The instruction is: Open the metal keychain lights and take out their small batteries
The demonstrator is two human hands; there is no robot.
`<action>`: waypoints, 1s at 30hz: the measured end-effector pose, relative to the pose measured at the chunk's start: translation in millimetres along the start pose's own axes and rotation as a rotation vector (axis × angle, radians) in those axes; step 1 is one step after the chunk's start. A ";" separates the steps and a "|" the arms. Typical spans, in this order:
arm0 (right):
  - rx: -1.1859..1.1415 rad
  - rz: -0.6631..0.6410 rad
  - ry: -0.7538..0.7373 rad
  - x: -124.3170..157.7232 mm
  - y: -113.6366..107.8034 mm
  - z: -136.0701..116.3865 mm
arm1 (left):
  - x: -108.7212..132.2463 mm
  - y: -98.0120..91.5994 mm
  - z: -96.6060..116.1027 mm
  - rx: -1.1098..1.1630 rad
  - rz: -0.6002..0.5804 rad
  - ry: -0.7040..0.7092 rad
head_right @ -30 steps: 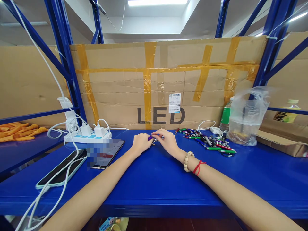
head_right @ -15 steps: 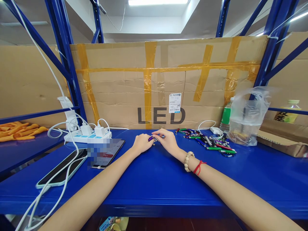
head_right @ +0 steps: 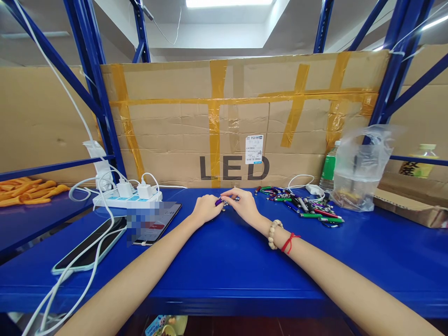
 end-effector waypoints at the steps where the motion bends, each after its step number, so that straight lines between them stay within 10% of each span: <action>1: -0.002 -0.004 0.009 -0.1 0.1 -0.1 | 0.1 -0.2 0.0 0.000 -0.002 0.000; 17: -0.294 -0.141 0.373 1.8 7.0 10.6 | 1.2 -2.1 1.1 -0.018 -0.013 0.026; 30: -0.284 -0.188 0.349 2.4 7.4 11.4 | 0.9 -2.2 0.5 -0.007 -0.015 0.030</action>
Point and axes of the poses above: each hand's wrist, its own x-axis away from the middle knuckle, its own y-axis out of the palm, z = x × y, the point moved 1 cm from there along -x, towards the middle knuckle, and after that the axes turned 4 degrees about z, right-handed, at the moved point
